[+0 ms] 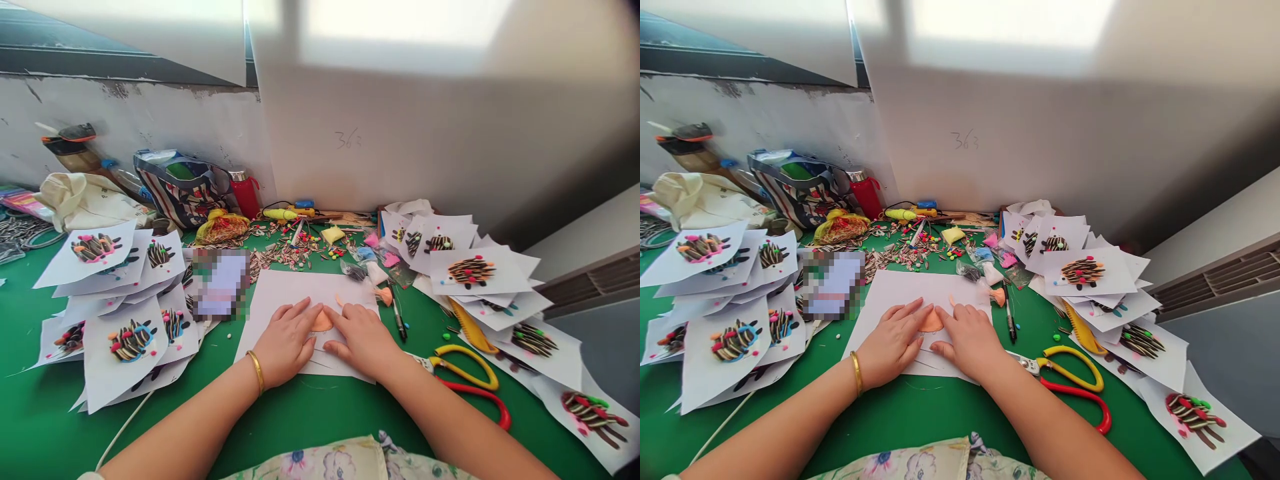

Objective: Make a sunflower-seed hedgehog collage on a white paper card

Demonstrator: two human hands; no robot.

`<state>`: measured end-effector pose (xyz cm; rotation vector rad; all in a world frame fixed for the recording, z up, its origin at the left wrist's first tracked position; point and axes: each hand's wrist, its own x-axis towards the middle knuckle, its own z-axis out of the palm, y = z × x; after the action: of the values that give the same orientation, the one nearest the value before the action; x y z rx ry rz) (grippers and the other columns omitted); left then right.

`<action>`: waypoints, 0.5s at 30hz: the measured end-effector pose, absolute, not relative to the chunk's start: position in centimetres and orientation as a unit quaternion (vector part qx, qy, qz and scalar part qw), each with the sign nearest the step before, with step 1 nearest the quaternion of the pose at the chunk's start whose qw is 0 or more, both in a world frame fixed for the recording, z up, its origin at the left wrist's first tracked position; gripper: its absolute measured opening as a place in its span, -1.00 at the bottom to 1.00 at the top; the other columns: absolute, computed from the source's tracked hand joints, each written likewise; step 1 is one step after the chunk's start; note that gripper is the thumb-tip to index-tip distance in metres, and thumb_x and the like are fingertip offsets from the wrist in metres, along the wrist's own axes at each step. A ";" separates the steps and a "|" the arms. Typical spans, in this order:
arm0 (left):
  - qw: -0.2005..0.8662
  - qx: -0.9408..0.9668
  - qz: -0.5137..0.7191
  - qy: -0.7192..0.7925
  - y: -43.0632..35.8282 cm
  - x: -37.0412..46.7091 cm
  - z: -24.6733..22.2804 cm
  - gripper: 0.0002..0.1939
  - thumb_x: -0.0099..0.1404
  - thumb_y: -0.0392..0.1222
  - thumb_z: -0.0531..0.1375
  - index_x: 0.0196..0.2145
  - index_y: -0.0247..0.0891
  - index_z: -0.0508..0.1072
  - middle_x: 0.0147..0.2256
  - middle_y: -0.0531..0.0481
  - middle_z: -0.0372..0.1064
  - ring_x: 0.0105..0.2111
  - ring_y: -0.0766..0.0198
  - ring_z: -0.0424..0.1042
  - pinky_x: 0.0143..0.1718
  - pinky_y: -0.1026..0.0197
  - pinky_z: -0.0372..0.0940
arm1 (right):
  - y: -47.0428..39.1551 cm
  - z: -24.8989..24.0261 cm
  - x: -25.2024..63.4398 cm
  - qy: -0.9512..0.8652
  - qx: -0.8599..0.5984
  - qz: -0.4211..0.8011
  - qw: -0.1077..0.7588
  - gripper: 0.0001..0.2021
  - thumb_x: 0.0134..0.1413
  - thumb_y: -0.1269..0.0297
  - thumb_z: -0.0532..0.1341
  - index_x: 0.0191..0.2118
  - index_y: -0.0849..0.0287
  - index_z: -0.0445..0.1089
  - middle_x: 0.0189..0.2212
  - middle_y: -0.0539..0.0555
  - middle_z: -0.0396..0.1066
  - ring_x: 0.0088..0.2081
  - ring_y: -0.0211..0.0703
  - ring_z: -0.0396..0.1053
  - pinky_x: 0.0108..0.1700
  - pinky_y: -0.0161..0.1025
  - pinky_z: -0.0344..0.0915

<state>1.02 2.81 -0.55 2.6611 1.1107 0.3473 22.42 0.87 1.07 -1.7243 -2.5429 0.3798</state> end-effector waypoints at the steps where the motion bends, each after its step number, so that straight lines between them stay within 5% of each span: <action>1: 0.118 0.910 0.118 0.378 2.8 1.1 -0.6 -0.36 0.33 -0.26 0.04 0.34 -0.24 0.03 0.21 -0.16 0.25 0.33 0.04 -0.01 0.27 -0.16 -0.04 | 0.9 1.1 22.4 -0.822 -0.557 0.120 0.021 -0.35 0.17 -0.13 0.16 0.31 -0.04 0.09 -0.07 0.17 0.32 -0.06 0.07 0.25 -0.08 -0.08 0.15; 15: 0.117 0.911 0.118 0.377 2.8 1.2 -0.6 -0.37 0.34 -0.22 0.06 0.33 -0.24 0.03 0.23 -0.14 0.23 0.31 0.04 0.04 0.27 -0.17 -0.07 | 0.8 1.1 22.4 -0.825 -0.553 0.111 0.024 -0.35 0.18 -0.14 0.15 0.31 -0.03 0.08 -0.02 0.20 0.31 -0.04 0.08 0.25 -0.05 -0.07 0.16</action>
<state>1.20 2.76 -0.64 2.6665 1.1030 0.3453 22.42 0.75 1.10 -1.7114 -2.5550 0.3428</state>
